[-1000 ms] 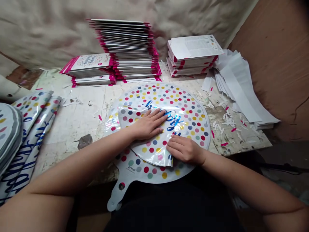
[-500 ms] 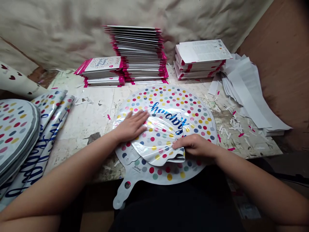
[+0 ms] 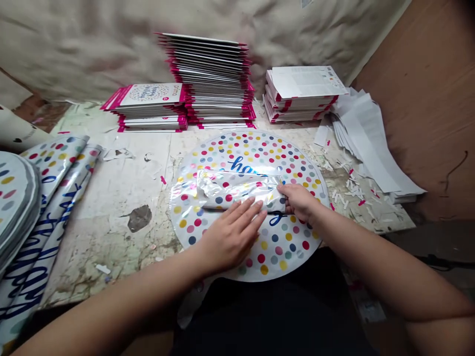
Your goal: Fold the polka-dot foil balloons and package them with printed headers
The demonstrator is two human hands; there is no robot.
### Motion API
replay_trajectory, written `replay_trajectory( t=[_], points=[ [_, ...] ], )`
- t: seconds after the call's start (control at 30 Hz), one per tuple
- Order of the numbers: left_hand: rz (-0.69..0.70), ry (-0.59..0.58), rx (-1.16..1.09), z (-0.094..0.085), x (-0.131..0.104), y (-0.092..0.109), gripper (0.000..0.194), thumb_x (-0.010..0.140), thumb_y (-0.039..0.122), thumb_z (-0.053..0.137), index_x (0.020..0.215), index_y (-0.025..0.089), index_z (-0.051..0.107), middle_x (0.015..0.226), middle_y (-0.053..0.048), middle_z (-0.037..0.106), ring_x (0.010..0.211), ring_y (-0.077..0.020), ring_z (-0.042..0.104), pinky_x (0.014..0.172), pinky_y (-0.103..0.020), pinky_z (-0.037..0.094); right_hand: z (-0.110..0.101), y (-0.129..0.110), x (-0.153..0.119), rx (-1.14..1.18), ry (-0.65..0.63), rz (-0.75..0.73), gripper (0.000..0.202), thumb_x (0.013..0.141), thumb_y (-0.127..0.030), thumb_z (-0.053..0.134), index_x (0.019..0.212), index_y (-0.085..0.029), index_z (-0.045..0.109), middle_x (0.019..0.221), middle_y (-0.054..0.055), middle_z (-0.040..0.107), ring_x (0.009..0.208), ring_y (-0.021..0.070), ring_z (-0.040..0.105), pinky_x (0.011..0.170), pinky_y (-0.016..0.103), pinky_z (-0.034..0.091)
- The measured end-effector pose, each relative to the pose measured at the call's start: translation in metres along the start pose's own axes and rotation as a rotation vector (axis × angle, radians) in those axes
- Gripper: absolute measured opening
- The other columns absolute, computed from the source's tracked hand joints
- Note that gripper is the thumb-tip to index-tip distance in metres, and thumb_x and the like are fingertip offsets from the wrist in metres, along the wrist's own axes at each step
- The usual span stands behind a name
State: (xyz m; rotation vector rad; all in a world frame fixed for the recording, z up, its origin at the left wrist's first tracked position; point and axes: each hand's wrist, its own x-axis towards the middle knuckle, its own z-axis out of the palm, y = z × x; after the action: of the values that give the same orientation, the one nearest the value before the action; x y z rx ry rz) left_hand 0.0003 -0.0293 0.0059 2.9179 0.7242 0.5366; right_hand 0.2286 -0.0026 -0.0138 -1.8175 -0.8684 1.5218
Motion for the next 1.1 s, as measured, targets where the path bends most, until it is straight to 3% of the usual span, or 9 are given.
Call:
replay_trajectory(
  t=[0.17,0.27,0.37,0.43,0.6,0.77,0.87,1.0,1.1],
  points=[
    [-0.286,-0.295,-0.005,0.025,0.001,-0.008,0.069,0.085,0.056,0.040,0.141,0.018,0.028,0.147,-0.017,0.023,0.134,-0.0420,0.014,0.102,-0.062,0.021,-0.010,-0.008,-0.012,-0.169,0.109,-0.140,0.023,0.080,-0.025,0.054,0.101,-0.015,0.053,0.083,0.011,0.064,0.073,0.0222,0.064,0.066,0.042,0.057],
    [-0.282,-0.332,-0.028,0.028,0.000,-0.013,0.065,0.086,0.059,0.036,0.142,0.028,0.024,0.150,-0.013,0.017,0.135,-0.0422,0.007,0.100,-0.066,0.014,-0.002,-0.004,-0.035,-0.600,0.230,-0.685,0.046,0.081,-0.023,0.052,0.126,-0.018,0.043,0.127,0.015,0.052,0.115,0.0308,0.050,0.095,0.052,0.044],
    [-0.281,-0.338,-0.022,0.027,-0.001,-0.013,0.068,0.085,0.061,0.036,0.142,0.026,0.025,0.149,-0.015,0.017,0.135,-0.0424,0.007,0.100,-0.066,0.013,0.016,0.016,-0.052,-1.093,0.072,-1.099,0.049,0.085,-0.019,0.043,0.133,-0.011,0.040,0.139,0.017,0.040,0.129,0.0311,0.036,0.106,0.049,0.033],
    [-0.275,-0.347,-0.021,0.026,-0.003,-0.013,0.069,0.084,0.061,0.036,0.142,0.026,0.024,0.149,-0.015,0.017,0.135,-0.0423,0.007,0.100,-0.065,0.013,0.022,0.032,-0.054,-1.241,0.036,-1.091,0.046,0.084,-0.010,0.037,0.130,-0.005,0.044,0.134,0.022,0.044,0.123,0.0325,0.043,0.101,0.049,0.039],
    [-0.273,-0.378,-0.034,0.021,0.002,-0.011,0.068,0.084,0.061,0.037,0.143,0.030,0.021,0.150,-0.013,0.015,0.135,-0.0415,0.007,0.101,-0.064,0.013,0.013,0.039,-0.045,-1.420,0.268,-1.011,0.039,0.083,-0.006,0.037,0.117,-0.005,0.057,0.117,0.023,0.059,0.107,0.0349,0.057,0.087,0.051,0.049],
    [-0.449,-0.421,0.015,0.016,0.024,-0.003,0.065,0.087,0.038,0.042,0.140,0.004,0.028,0.144,-0.021,0.027,0.134,-0.0355,0.022,0.107,-0.049,0.022,0.016,0.021,-0.078,-1.410,0.281,-1.269,0.034,0.083,-0.004,0.038,0.107,-0.002,0.063,0.103,0.021,0.067,0.096,0.0310,0.063,0.086,0.049,0.050],
    [-0.448,-0.449,-0.040,0.012,0.029,-0.007,0.056,0.085,0.020,0.043,0.138,0.004,0.032,0.142,-0.020,0.033,0.133,-0.0290,0.028,0.108,-0.040,0.025,0.005,0.022,-0.094,-1.201,0.131,-1.396,0.047,0.084,-0.006,0.040,0.130,-0.011,0.045,0.130,0.014,0.052,0.123,0.0284,0.045,0.101,0.049,0.039],
    [-0.358,-0.404,-0.236,0.006,0.020,-0.015,0.061,0.083,0.025,0.050,0.141,0.023,0.029,0.148,-0.009,0.026,0.134,-0.0258,0.026,0.106,-0.038,0.030,-0.031,0.038,-0.070,-0.965,0.241,-1.078,0.081,0.081,-0.022,0.054,0.146,-0.018,0.005,0.150,0.012,0.016,0.137,0.0275,0.016,0.106,0.050,0.031],
    [-0.172,-0.414,-0.290,0.010,0.017,-0.015,0.055,0.086,0.025,0.046,0.140,0.027,0.031,0.148,-0.007,0.026,0.135,-0.0266,0.022,0.107,-0.041,0.027,-0.043,0.046,-0.046,-0.928,0.185,-1.114,0.088,0.081,-0.026,0.057,0.145,-0.015,-0.002,0.149,0.017,0.018,0.137,0.0274,0.016,0.107,0.050,0.030]
  ],
)
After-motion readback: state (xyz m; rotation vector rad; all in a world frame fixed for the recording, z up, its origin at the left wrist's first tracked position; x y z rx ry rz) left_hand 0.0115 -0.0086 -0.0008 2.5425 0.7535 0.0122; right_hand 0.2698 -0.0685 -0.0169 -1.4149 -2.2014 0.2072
